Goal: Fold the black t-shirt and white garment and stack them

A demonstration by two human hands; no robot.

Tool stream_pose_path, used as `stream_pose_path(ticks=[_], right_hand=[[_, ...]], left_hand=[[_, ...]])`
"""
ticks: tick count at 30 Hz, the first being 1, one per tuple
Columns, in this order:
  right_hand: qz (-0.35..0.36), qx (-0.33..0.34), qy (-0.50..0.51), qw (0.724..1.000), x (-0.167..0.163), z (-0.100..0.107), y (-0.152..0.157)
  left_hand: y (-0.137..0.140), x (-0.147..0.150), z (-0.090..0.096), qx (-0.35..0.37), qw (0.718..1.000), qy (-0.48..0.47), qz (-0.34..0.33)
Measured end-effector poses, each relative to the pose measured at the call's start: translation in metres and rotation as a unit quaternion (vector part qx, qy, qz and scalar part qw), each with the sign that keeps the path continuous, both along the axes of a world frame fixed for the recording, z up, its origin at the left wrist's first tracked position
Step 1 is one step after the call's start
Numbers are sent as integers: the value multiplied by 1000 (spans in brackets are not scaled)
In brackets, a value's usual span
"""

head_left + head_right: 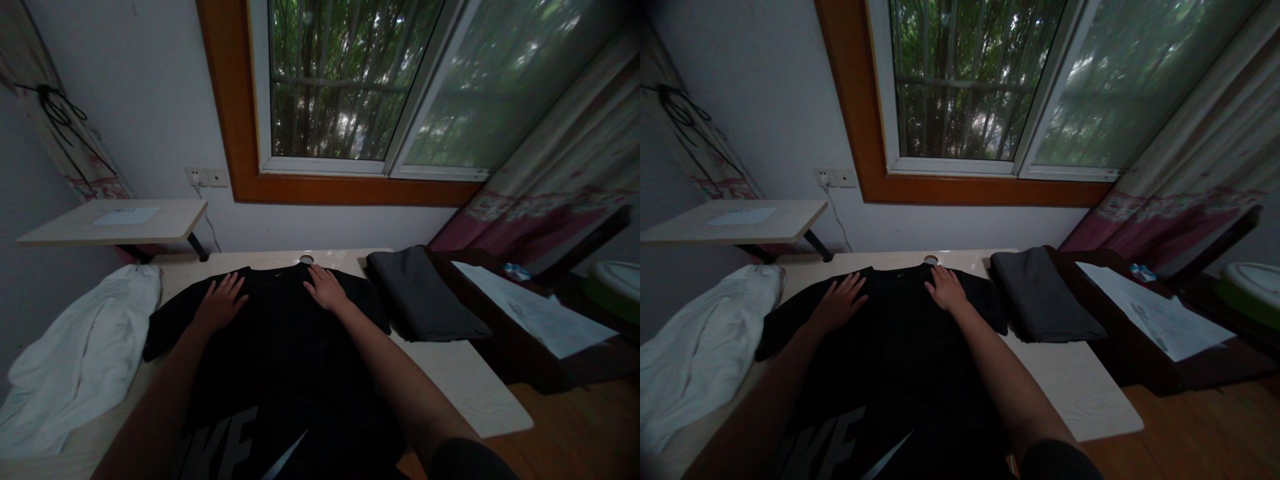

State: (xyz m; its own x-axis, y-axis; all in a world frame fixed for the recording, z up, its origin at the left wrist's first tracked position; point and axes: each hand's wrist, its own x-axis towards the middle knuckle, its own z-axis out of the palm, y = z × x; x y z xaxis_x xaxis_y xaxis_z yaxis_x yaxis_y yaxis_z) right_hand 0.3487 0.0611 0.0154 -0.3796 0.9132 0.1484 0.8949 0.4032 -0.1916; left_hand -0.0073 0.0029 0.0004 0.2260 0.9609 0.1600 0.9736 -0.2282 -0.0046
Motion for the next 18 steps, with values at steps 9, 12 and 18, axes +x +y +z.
stream_pose_path(ticks=[9,12,18], right_hand=[[13,10,-2,1000,15,-4,6],[7,14,-4,1000,22,-5,7],[-11,10,0,1000,46,-11,12]], left_hand=[[5,-3,-2,-4,1000,7,9],[7,-4,-2,-10,1000,4,7],[10,-5,-1,-6,1000,4,1]])
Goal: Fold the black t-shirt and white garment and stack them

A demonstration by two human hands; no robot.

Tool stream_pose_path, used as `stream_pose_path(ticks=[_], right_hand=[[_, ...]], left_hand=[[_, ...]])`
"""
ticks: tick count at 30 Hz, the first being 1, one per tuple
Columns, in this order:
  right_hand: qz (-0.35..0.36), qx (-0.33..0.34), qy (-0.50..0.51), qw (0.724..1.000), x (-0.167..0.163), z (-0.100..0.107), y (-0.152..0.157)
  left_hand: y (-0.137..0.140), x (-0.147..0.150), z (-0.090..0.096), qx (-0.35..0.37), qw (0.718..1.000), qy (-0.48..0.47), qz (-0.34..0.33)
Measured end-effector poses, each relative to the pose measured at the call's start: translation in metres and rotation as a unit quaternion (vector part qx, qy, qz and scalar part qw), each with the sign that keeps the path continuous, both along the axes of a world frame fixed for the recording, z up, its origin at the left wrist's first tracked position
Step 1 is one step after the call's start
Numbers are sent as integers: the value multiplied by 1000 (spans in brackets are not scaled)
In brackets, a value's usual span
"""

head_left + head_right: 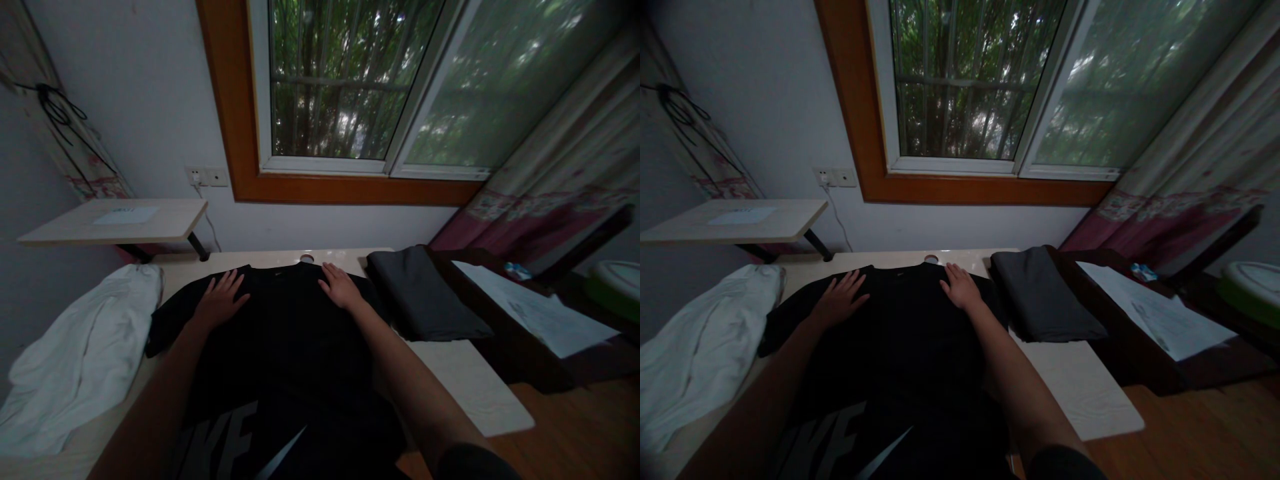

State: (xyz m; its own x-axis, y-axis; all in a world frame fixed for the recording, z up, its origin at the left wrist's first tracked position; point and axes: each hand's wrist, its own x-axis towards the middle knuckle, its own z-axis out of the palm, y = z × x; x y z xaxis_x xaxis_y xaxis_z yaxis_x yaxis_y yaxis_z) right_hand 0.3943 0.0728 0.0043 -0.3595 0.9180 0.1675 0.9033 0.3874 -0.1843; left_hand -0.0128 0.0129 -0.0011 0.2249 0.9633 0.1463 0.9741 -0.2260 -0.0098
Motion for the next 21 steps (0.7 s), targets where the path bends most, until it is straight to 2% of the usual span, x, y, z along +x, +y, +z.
stream_pose_path(ticks=[8,15,21], right_hand=[[16,-12,22,1000,38,1,-4],[-3,22,39,999,40,7,-19],[-28,58,120,991,47,12,-38]], left_hand=[[5,-3,2,-13,1000,0,-4],[7,-5,0,-13,1000,2,-6],[6,-9,2,-4,1000,5,-18]])
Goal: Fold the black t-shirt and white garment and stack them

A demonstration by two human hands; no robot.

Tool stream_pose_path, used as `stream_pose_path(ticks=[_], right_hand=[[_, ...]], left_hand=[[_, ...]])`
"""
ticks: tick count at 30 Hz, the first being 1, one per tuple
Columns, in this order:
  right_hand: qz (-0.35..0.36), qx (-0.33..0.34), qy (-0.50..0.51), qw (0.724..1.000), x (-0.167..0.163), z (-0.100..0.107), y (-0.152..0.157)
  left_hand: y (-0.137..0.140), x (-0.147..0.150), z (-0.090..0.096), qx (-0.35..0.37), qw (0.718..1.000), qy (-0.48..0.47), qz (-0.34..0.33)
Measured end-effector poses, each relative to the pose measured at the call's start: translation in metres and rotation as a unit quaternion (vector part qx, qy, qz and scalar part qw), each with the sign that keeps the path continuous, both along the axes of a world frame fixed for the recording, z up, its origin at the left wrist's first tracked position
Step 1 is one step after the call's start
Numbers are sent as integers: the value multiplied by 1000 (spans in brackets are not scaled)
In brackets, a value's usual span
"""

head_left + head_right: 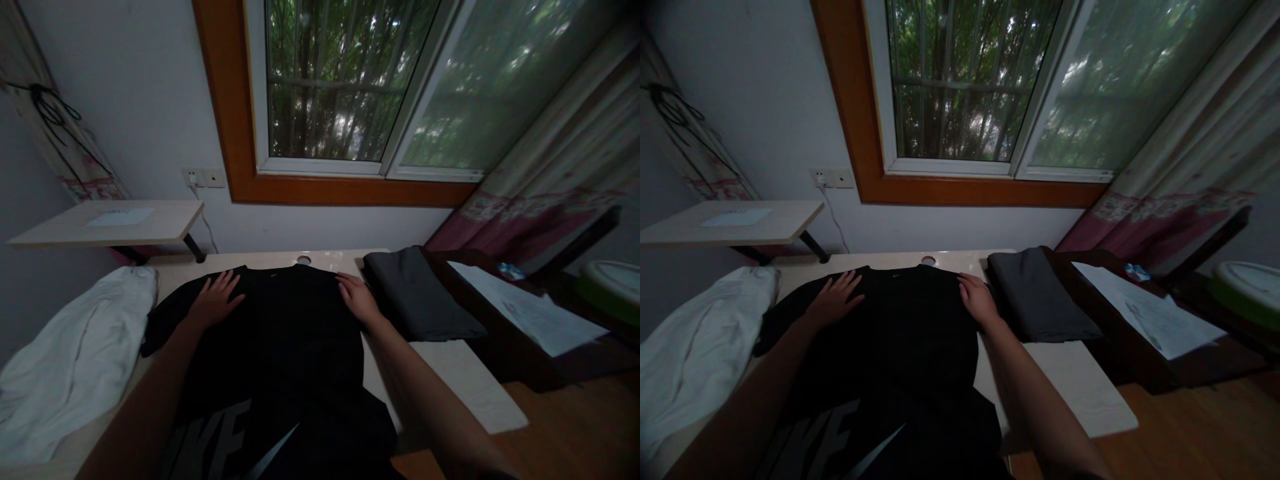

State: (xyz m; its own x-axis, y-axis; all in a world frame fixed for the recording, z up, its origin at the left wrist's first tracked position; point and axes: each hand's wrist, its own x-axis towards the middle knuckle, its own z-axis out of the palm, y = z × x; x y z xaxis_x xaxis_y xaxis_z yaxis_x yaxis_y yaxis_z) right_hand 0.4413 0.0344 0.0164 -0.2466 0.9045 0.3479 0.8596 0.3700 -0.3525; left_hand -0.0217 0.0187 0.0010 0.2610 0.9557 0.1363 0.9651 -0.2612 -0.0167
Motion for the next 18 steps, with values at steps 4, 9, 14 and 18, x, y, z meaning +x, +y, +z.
stream_pose_path(ticks=[4,9,14,18], right_hand=[[-22,20,17,999,14,1,-14],[-40,13,-21,999,21,-6,-20],[-101,14,-77,992,17,-13,-18],[-133,13,-96,986,13,-4,-18]], left_hand=[[-1,-8,1,4,1000,6,3],[1,-19,0,4,1000,9,7],[1,-24,-3,3,1000,14,12],[0,-30,-5,12,1000,16,13]])
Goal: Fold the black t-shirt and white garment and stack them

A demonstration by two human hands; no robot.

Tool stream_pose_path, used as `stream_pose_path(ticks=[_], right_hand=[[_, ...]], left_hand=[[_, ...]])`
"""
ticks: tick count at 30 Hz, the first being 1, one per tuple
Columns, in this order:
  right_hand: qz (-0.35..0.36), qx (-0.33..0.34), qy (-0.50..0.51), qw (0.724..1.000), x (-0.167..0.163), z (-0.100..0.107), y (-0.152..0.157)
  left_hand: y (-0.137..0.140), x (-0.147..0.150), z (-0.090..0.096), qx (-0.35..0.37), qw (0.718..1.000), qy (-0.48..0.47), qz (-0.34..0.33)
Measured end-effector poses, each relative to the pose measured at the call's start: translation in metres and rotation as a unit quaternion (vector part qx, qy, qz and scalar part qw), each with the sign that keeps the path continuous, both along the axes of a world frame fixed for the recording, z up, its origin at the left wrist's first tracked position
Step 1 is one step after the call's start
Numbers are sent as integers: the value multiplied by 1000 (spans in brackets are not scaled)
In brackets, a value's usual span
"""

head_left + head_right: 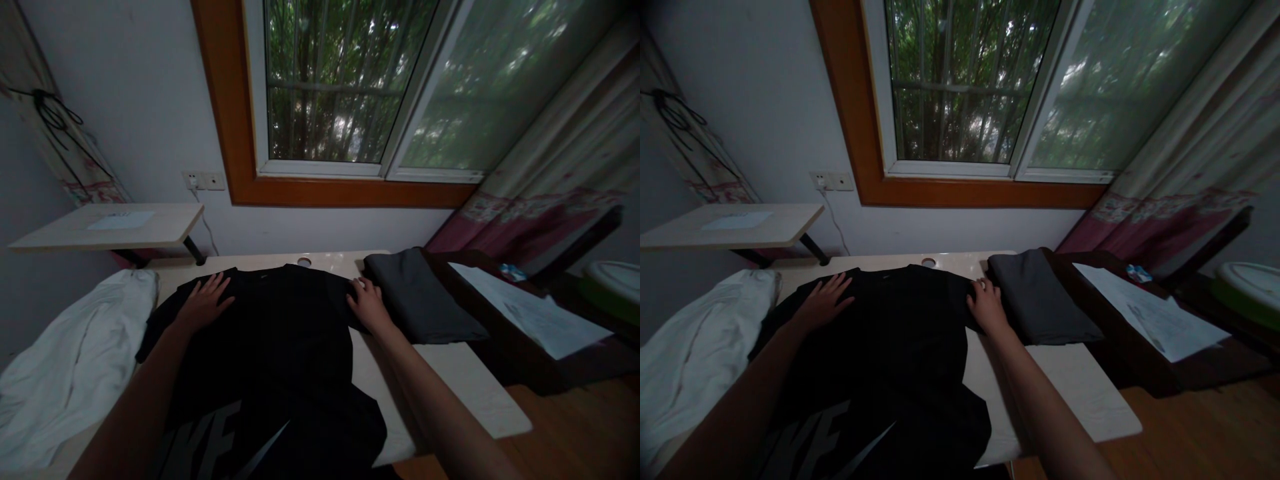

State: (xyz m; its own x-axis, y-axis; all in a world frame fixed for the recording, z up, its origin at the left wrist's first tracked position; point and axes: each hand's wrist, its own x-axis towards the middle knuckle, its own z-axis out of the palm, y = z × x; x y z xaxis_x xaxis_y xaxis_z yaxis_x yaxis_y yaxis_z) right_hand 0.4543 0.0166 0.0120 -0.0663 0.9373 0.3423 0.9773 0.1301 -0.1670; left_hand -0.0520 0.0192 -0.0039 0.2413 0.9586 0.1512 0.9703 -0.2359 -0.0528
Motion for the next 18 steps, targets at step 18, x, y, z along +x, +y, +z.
stream_pose_path(ticks=[18], right_hand=[[16,0,291,956,-12,50,-2]], left_hand=[[0,-4,-3,1,1000,-23,2]])
